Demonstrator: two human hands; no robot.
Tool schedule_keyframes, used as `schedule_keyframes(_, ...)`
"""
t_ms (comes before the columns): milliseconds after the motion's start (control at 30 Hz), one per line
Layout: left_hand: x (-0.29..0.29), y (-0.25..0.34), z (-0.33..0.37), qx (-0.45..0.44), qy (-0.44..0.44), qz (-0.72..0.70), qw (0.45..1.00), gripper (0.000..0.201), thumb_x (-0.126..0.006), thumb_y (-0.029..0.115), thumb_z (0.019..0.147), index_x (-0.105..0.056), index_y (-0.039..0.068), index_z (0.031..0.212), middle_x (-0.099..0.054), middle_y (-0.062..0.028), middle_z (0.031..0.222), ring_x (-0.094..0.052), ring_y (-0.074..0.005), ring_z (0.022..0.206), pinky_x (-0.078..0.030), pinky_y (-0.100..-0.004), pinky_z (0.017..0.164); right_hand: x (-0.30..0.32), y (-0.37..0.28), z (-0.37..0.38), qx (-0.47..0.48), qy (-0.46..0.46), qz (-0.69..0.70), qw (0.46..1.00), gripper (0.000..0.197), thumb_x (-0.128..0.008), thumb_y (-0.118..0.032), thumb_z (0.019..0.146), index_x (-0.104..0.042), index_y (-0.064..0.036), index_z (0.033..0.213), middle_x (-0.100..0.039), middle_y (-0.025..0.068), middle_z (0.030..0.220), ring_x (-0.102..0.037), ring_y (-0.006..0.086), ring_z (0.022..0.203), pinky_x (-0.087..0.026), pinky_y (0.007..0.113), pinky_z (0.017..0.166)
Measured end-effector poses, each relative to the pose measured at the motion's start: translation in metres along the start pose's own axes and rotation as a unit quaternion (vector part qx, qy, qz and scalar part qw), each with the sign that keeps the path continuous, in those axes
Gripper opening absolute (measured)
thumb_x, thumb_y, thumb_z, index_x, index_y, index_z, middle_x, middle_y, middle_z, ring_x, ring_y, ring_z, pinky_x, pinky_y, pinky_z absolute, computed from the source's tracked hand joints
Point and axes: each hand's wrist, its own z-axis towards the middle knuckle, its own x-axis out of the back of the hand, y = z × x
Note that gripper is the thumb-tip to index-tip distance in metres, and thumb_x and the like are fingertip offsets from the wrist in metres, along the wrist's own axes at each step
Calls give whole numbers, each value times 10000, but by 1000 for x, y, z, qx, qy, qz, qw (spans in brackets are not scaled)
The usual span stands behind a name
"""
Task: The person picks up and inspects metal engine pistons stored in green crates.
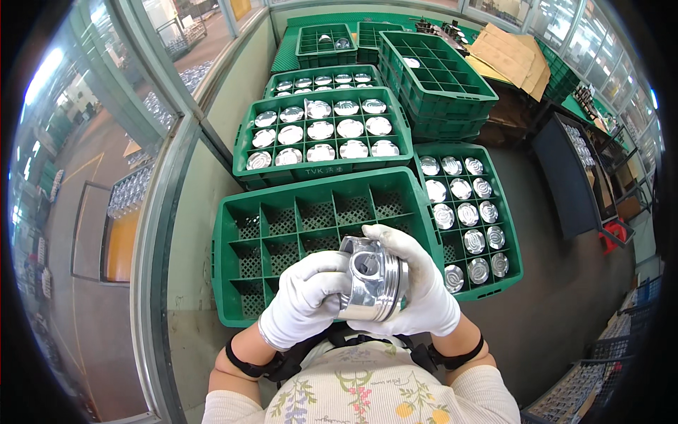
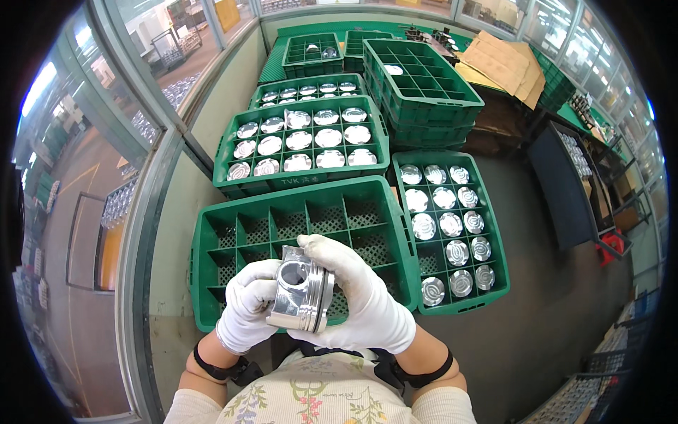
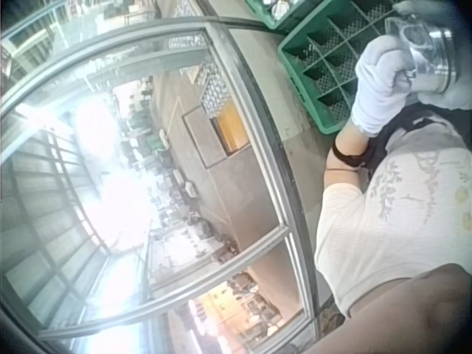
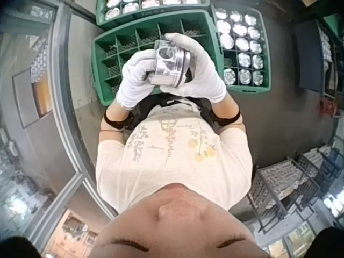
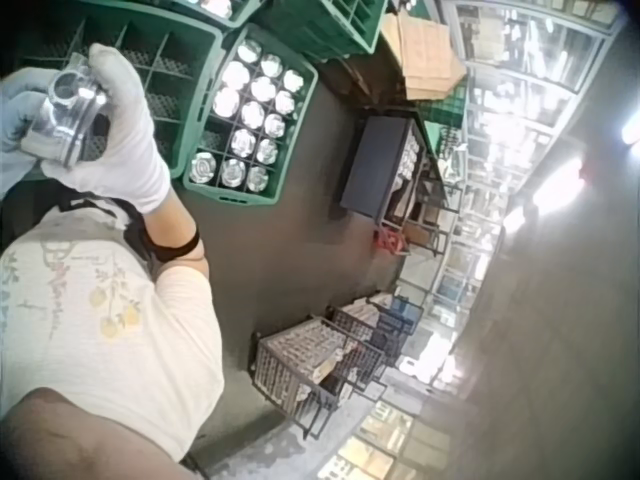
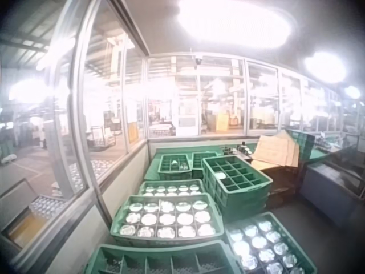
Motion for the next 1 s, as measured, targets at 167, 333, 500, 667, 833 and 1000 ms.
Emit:
schedule_keyframes(167,0,-2,5,-3,-9,-16,1000,362,-763,-19,628,-609,118,925,-649,-88,997,-662,-292,859,-553,-352,743,2,4,1,37,3,-28,999,958,-919,-122,590,-383,-61,1382,-460,218,1374,-466,353,1302,-380,433,1079)
schedule_keyframes(333,-2,-5,7,-28,5,10,1000,374,-755,-33,628,-611,119,938,-655,-83,987,-665,-282,861,-552,-350,734,1,5,1,37,12,-32,999,970,-925,-124,587,-379,-54,1385,-456,209,1384,-468,358,1296,-389,434,1071)
schedule_keyframes(500,8,-7,6,86,16,-83,993,258,-722,171,842,-640,75,1066,-673,-70,931,-658,-217,849,-535,-311,729,3,6,-1,-80,9,46,996,1034,-930,-129,598,-334,-17,1436,-473,166,1377,-488,253,1274,-394,376,1065)
schedule_keyframes(667,8,-15,3,316,34,-429,846,363,-672,206,927,-573,-33,1181,-651,-55,1039,-602,-95,921,-481,-249,843,-4,-10,3,-237,31,190,952,1023,-855,-48,710,-210,35,1500,-539,117,1325,-539,173,1197,-427,334,1033)
schedule_keyframes(833,7,-11,8,360,55,-531,765,331,-669,135,903,-568,-15,1180,-653,-56,1082,-632,-106,925,-503,-253,837,1,-2,1,-214,0,220,952,1054,-835,10,693,-177,17,1516,-438,115,1431,-459,185,1299,-388,368,1084)
schedule_keyframes(1000,8,-2,10,380,71,-565,729,346,-657,151,913,-554,-17,1197,-662,-60,1056,-649,-98,861,-535,-233,730,2,-9,10,-236,-51,202,949,998,-815,33,697,-224,11,1500,-459,93,1404,-479,176,1267,-395,357,1071)
